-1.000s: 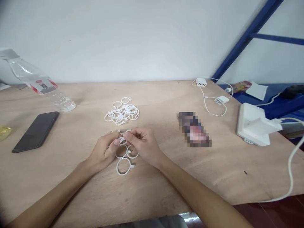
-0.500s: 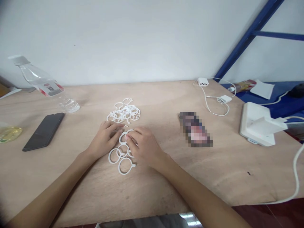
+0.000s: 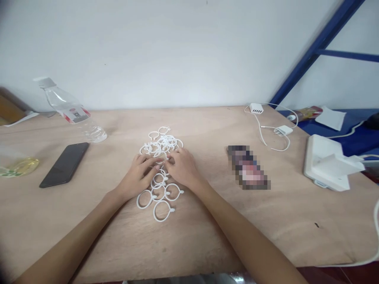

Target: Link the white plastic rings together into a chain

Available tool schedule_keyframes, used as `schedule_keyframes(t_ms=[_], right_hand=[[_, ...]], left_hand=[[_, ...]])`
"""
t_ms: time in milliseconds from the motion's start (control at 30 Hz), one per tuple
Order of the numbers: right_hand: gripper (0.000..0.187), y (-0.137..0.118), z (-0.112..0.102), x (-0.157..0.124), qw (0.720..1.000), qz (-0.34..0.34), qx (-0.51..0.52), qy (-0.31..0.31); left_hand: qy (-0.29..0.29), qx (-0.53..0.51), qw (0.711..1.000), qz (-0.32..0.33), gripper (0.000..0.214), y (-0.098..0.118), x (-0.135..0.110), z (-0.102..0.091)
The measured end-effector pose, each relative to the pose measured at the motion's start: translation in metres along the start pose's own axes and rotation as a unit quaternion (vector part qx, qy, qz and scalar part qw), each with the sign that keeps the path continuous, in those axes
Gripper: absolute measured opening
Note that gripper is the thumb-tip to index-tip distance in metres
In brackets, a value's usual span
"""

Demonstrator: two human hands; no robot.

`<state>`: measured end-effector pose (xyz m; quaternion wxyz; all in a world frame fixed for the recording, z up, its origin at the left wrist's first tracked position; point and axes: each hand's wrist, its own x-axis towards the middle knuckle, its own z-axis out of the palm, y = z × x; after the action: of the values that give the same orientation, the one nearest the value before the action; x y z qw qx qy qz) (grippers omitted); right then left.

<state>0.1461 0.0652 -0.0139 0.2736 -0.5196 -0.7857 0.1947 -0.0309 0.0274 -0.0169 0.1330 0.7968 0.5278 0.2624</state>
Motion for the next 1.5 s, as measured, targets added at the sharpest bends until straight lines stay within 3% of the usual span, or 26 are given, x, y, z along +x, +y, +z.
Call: schedule_keyframes(t_ms=[200,267,333,433,533,733,1033,1300,1500], right_hand=[[0.015,0.003,-0.006,-0.004,0.999,-0.029,0.014,0.038],[0.016,0.003,-0.014,-0.006,0.997,-0.048,0.035,0.041],[0.014,0.002,-0.025,-0.009,0.995,-0.083,0.061,0.008],[0.013,-0.004,-0.04,-0.013,0.983,-0.124,0.11,-0.083],[0.018,-0.011,-0.048,-0.018,0.976,-0.091,0.164,-0.114],[0.028,-0.014,-0.037,-0.024,0.961,-0.015,0.251,-0.114],[0.037,-0.021,-0.031,-0.025,0.906,0.05,0.405,-0.114],[0.031,-0.025,-0.023,-0.028,0.899,0.034,0.424,-0.102],[0.03,-0.023,-0.023,-0.029,0.923,-0.001,0.375,-0.08]], left_hand=[[0.047,-0.023,0.997,-0.049,0.041,-0.003,0.0,0.002],[0.067,-0.035,0.996,-0.038,0.044,-0.002,0.0,0.0],[0.068,-0.048,0.997,-0.009,0.045,-0.001,-0.001,-0.002],[0.021,-0.068,0.997,0.031,0.04,0.003,-0.002,-0.008],[-0.02,-0.074,0.995,0.059,0.036,0.008,-0.003,-0.012],[-0.016,-0.02,0.997,0.073,0.045,0.016,-0.006,-0.011],[-0.047,-0.074,0.996,0.026,0.039,0.017,-0.006,-0.005],[-0.038,-0.127,0.991,-0.018,0.037,0.023,-0.005,-0.007],[-0.02,-0.104,0.994,-0.01,0.03,0.022,-0.006,-0.005]])
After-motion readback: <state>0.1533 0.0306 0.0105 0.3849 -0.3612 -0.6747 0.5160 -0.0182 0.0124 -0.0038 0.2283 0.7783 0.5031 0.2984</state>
